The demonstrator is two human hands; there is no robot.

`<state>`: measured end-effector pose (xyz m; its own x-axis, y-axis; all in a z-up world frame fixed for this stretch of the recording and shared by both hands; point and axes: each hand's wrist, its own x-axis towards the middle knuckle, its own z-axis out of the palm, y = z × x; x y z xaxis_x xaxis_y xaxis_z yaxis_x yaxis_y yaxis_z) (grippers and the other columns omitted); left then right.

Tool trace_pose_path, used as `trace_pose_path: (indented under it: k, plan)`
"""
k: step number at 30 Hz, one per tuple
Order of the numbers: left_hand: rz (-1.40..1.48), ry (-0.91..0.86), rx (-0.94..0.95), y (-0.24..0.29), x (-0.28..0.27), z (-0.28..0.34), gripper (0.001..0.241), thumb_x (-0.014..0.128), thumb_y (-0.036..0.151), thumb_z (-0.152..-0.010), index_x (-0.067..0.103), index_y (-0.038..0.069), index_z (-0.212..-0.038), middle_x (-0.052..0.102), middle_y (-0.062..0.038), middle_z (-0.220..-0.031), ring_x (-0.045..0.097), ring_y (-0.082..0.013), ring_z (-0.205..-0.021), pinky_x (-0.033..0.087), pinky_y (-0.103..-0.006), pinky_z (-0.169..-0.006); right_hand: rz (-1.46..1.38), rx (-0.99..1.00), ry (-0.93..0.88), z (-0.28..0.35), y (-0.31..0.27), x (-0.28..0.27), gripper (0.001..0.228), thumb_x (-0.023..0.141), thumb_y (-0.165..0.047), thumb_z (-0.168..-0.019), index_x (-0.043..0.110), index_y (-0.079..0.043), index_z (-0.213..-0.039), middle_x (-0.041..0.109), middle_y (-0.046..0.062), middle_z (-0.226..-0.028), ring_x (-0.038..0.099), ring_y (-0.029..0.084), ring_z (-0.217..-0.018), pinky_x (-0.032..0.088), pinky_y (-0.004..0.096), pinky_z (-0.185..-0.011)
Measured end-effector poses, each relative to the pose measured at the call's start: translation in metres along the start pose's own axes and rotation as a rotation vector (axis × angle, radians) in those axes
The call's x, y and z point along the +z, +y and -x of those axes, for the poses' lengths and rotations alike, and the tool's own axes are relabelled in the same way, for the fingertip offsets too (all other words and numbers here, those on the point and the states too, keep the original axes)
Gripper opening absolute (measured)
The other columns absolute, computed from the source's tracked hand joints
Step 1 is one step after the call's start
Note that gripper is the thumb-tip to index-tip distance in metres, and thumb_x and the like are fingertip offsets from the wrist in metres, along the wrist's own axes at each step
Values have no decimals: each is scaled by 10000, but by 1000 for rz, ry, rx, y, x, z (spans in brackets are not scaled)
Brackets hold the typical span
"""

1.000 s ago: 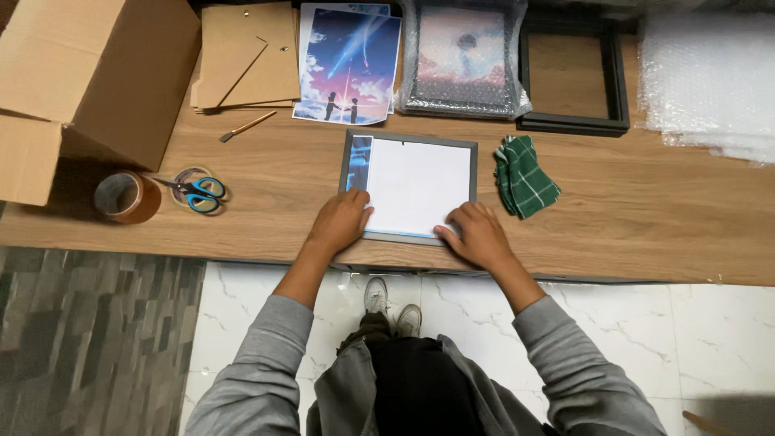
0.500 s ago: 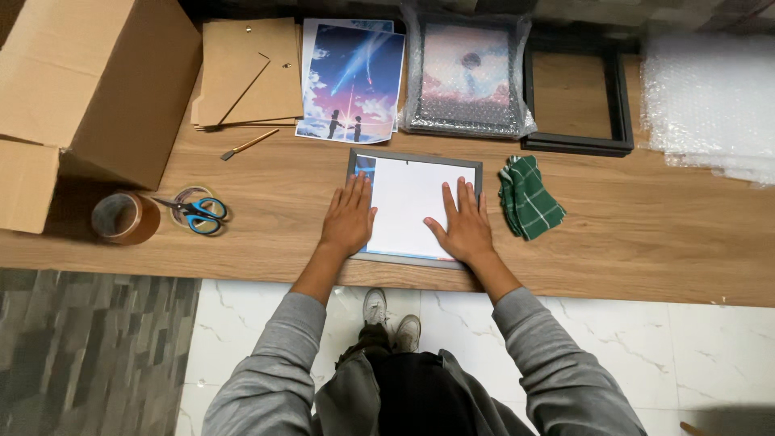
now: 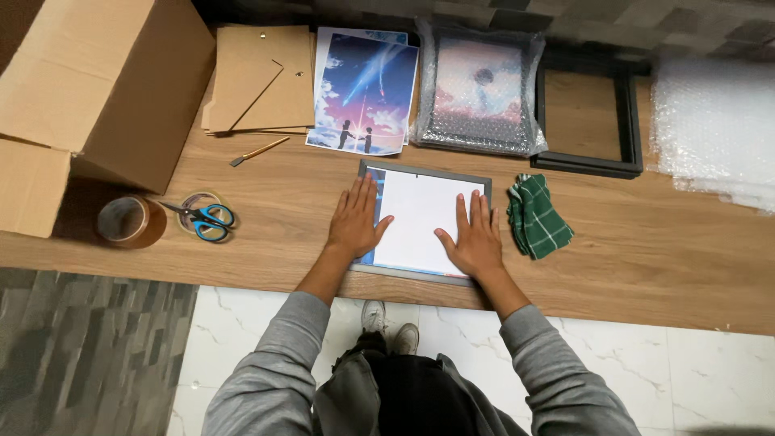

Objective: The person places an illustration into a frame, secures the back panel using the attached metal clips, and then wipes the back surface with a green checkered cloth.

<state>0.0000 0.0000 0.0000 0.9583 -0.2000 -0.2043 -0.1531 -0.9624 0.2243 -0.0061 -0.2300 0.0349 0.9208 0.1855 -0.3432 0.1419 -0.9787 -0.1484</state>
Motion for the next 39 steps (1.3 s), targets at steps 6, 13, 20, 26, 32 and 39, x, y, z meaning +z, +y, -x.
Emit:
trace_pose_path:
  k: [6, 13, 20, 26, 32, 39]
  plan:
    - [-64, -10, 3, -1, 4, -3, 801, 182, 619, -894, 148, 30, -1437, 101, -160, -1514, 79, -284, -1406, 86, -437, -1136, -6, -4, 5, -3, 3, 6, 756, 166, -613, -906, 80, -121, -1473, 28, 197, -1518, -13, 306, -1413, -13, 476, -1126]
    - [-119, -48, -52, 6, -3, -2, 803, 157, 637, -879, 135, 73, -1450, 89, -107, -1527, 83, -260, -1407, 70, -453, -1134, 6, -30, 21, -9, 13, 18, 760, 171, -613, -906, 93, -112, -1471, 19, 200, -1518, -22, 308, -1412, -9, 456, -1130]
    - [-75, -57, -140, 7, 8, -24, 748, 138, 648, -875, 231, 131, -1407, 97, -53, -1510, 126, -234, -1370, 150, -458, -1079, -61, -73, 70, -7, 24, 16, 717, 217, -545, -929, 137, -70, -1459, 58, 224, -1508, 31, 333, -1408, 48, 442, -1138]
    - [-131, -70, -148, 22, -13, -11, 781, 139, 660, -873, 244, 88, -1395, 69, -95, -1523, 151, -254, -1355, 178, -435, -1052, -44, -102, 96, -9, 32, 24, 719, 217, -543, -931, 125, -62, -1458, 49, 217, -1510, 17, 331, -1408, 34, 429, -1139]
    - [-122, -78, -144, 23, -17, -8, 811, 102, 675, -865, 220, 91, -1416, 64, -91, -1530, 146, -252, -1366, 161, -453, -1067, -24, -112, 108, -14, 36, 30, 729, 209, -553, -931, 123, -55, -1457, 52, 222, -1508, 7, 331, -1407, 14, 429, -1138]
    - [-140, -80, -144, 23, -14, -8, 789, 114, 661, -874, 199, 101, -1423, 45, -90, -1530, 138, -249, -1363, 163, -454, -1066, 23, -82, 108, -15, 31, 25, 720, 266, -547, -922, 201, -48, -1436, 145, 219, -1487, 80, 330, -1401, -3, 495, -1114]
